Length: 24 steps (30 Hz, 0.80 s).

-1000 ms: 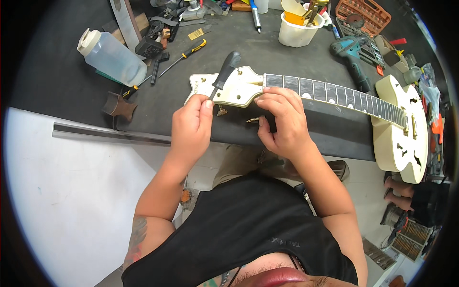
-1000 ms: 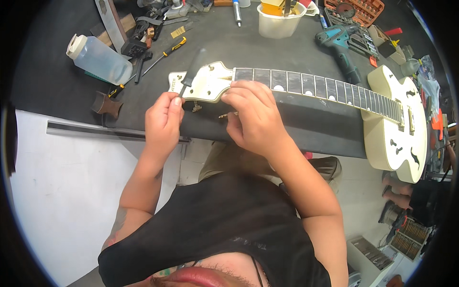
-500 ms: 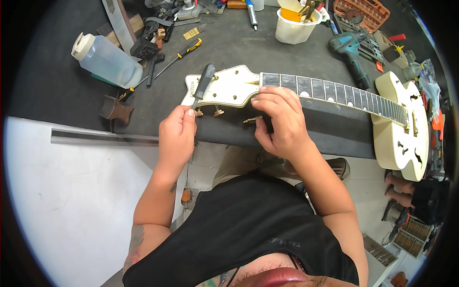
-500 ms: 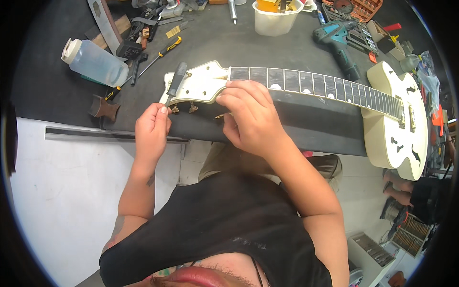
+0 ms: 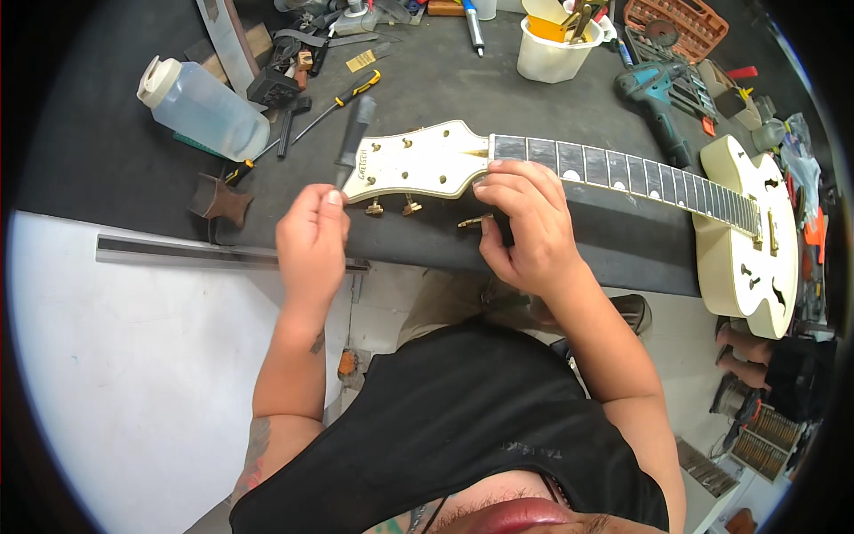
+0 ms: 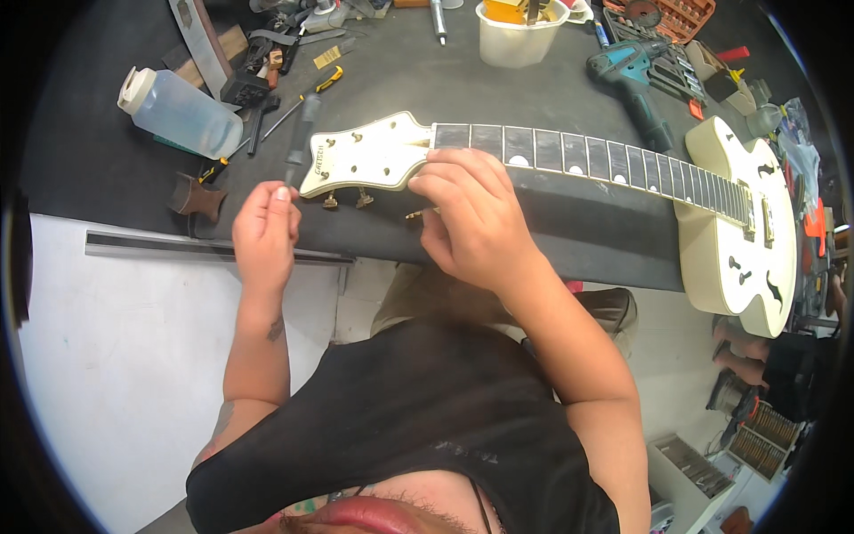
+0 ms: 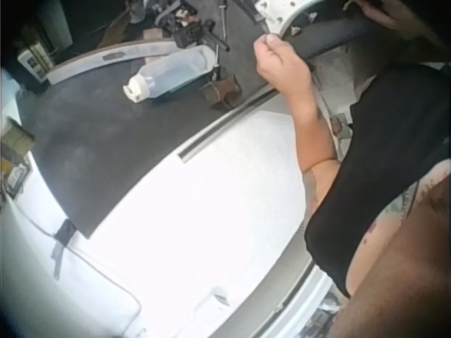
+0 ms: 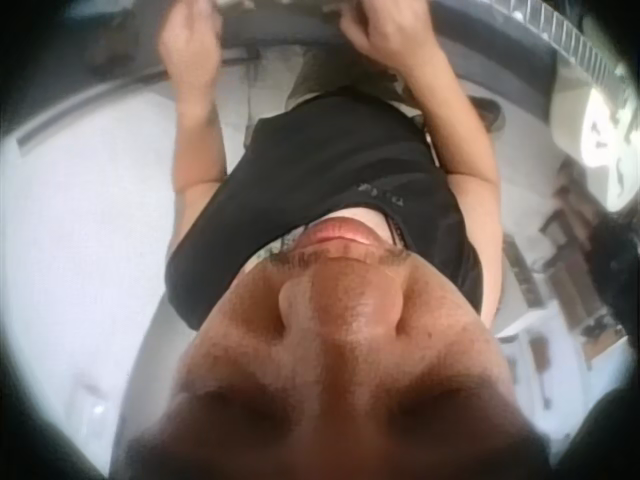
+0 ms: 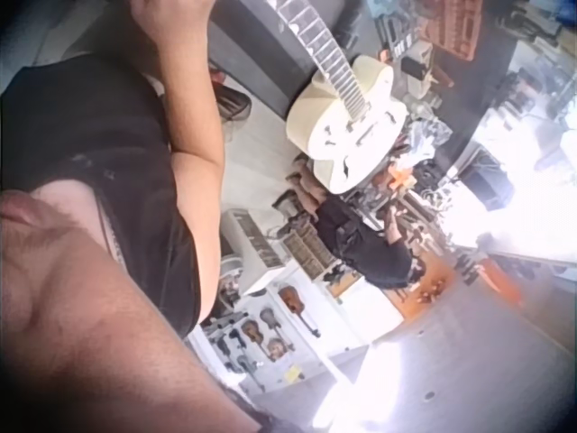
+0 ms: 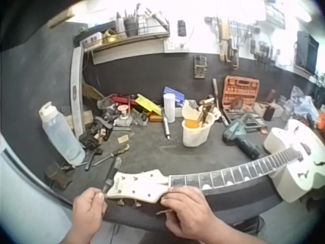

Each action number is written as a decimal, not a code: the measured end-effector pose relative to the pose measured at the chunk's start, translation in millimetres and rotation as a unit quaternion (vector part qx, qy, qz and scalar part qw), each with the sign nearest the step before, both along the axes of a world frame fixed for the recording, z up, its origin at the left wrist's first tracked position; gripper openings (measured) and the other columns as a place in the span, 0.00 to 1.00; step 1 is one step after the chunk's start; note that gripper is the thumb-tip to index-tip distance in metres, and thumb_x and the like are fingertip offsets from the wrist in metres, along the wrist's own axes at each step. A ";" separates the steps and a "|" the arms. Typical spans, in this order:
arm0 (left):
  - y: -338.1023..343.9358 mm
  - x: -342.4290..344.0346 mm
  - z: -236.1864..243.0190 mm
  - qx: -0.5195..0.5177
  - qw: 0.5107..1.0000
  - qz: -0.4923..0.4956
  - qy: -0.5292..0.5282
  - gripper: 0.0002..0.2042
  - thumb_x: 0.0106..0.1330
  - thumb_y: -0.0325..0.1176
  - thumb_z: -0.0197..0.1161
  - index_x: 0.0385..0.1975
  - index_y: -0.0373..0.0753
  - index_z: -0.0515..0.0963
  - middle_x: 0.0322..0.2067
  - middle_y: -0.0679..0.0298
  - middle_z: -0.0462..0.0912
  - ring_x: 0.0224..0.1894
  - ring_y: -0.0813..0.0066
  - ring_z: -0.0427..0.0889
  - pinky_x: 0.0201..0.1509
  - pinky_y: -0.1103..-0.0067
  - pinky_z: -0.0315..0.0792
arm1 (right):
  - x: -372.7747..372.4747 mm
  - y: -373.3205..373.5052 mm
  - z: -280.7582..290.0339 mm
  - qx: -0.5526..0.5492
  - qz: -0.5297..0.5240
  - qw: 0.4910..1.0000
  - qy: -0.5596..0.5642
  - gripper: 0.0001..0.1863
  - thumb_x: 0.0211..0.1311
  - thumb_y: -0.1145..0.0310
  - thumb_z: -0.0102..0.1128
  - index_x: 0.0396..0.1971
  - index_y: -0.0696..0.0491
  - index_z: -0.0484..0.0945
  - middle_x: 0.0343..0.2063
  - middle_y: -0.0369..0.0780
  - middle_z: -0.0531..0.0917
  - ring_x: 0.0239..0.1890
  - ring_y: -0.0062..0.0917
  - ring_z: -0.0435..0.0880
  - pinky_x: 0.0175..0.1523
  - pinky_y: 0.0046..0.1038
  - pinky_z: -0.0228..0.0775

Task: The person unscrews and removes gold tuning pegs from the headstock of a white electric guitar using a screwdriver and by hand, then uses a brush and hammer to clean the headstock and tap components.

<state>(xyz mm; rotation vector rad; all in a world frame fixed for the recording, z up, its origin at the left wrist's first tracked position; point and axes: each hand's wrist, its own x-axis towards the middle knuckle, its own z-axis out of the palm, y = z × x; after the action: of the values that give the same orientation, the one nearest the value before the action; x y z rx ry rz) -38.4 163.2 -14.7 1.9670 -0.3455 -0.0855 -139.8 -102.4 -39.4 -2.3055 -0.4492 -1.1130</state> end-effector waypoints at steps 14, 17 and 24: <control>-1.3 2.6 2.9 0.085 0.992 -0.038 -0.087 0.10 0.80 0.32 0.59 0.39 0.30 0.80 0.18 0.60 0.73 0.21 0.78 0.70 0.27 0.73 0.67 | 0.5 0.6 1.8 -0.005 -0.001 1.000 0.006 0.26 0.41 0.81 0.67 0.47 0.54 0.80 0.44 0.42 0.85 0.56 0.42 0.85 0.63 0.46 0.73; -3.0 1.7 -0.1 0.095 0.989 -0.046 -0.103 0.11 0.82 0.33 0.58 0.39 0.31 0.80 0.19 0.69 0.72 0.22 0.85 0.66 0.26 0.79 0.61 | -1.2 -0.2 4.5 -0.013 -0.012 1.000 0.006 0.26 0.41 0.81 0.67 0.47 0.54 0.80 0.44 0.42 0.85 0.56 0.42 0.85 0.62 0.46 0.73; 1.9 5.3 4.2 -0.005 0.998 0.001 -0.055 0.13 0.85 0.35 0.55 0.44 0.31 0.80 0.21 0.74 0.71 0.21 0.92 0.63 0.23 0.86 0.56 | -0.3 -1.2 4.2 -0.011 -0.006 1.000 0.008 0.26 0.41 0.82 0.67 0.46 0.54 0.80 0.44 0.42 0.85 0.56 0.42 0.85 0.62 0.46 0.73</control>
<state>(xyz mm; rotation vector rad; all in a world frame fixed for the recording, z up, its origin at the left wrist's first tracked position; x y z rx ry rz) -33.1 165.1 -10.5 1.9659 -0.4149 0.0264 -140.0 -103.7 -35.2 -2.3372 -0.4433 -1.1008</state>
